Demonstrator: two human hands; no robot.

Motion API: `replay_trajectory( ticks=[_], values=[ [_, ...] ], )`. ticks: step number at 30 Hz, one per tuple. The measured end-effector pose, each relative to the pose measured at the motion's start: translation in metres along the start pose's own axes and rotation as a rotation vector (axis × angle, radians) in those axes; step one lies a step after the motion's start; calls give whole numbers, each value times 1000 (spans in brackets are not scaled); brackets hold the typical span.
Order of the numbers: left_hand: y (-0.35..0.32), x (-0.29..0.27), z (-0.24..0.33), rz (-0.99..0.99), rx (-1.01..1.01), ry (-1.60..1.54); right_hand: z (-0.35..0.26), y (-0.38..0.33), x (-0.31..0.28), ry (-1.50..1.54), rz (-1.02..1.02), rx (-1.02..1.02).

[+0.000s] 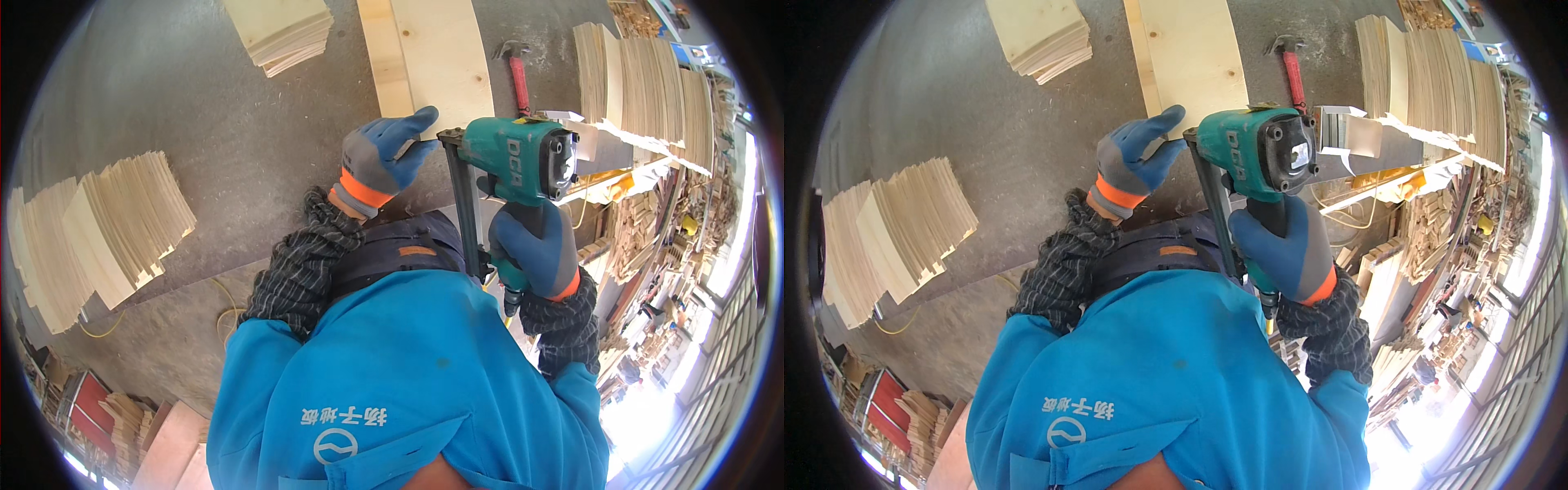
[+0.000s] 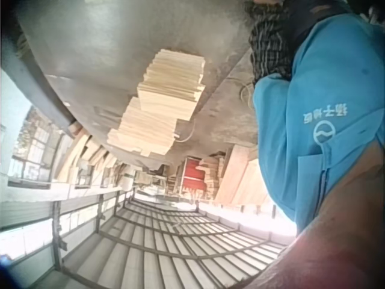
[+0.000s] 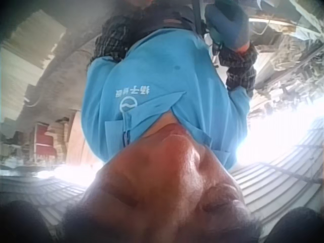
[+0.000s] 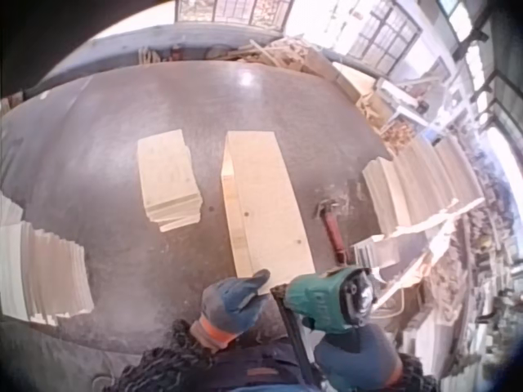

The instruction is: Assembling wooden boards using a pneumatic nail gun to create boxes or drawers.

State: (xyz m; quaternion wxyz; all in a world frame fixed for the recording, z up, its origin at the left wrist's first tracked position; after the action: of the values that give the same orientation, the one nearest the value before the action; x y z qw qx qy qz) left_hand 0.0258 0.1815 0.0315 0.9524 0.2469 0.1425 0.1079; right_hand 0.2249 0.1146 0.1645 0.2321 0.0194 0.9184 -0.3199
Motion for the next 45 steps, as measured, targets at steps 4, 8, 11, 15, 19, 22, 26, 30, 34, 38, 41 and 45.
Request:
replay_trajectory(
  ticks=[4, 8, 11, 15, 19, 22, 26, 30, 34, 38, 41, 45],
  values=[
    [1, -1, -1, 2, 10, -15, -2, 2, 3, -17, 19, 11],
    [1, -4, 0, 43, 48, -37, -5, 3, 7, -76, 10, 28],
    [1, -5, -1, 38, 48, -37, -8, 3, 11, -32, 2, 18],
    [2, -3, -2, -10, 47, -32, -12, 1, 18, -31, -34, -35],
    [2, -3, -2, -8, 56, -30, -13, 0, 19, -35, -2, -36],
    [2, -3, -1, 0, 70, -24, -12, 0, 17, 1, 15, -15],
    [3, -5, -1, 69, 94, -20, -13, -3, 6, -14, 45, -26],
    [4, -2, 0, 38, 96, 2, -5, -3, -1, 11, 47, 34],
    [6, -3, 3, 52, 99, -13, 2, 1, -7, 46, 77, 65],
    [8, -7, 5, 105, 105, -49, 4, 2, -6, 69, 66, 41],
    [8, -7, 7, 113, 117, -36, 4, 2, -6, 74, 63, 35],
    [8, -4, 7, 85, 117, -27, 3, 3, -5, 75, 20, 48]
  ],
)
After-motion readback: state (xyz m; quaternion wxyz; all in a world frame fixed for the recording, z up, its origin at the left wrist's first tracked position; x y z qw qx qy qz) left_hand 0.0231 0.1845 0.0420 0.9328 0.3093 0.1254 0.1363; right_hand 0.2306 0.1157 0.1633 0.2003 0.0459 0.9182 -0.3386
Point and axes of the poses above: each hand's wrist, its own y-axis towards the middle knuckle, its own x-axis out of the palm, z = x × y, the point moved 7 cm from there along y, towards the middle knuckle, and after that the axes turned 11 degrees about z, right-handed, at the moved point
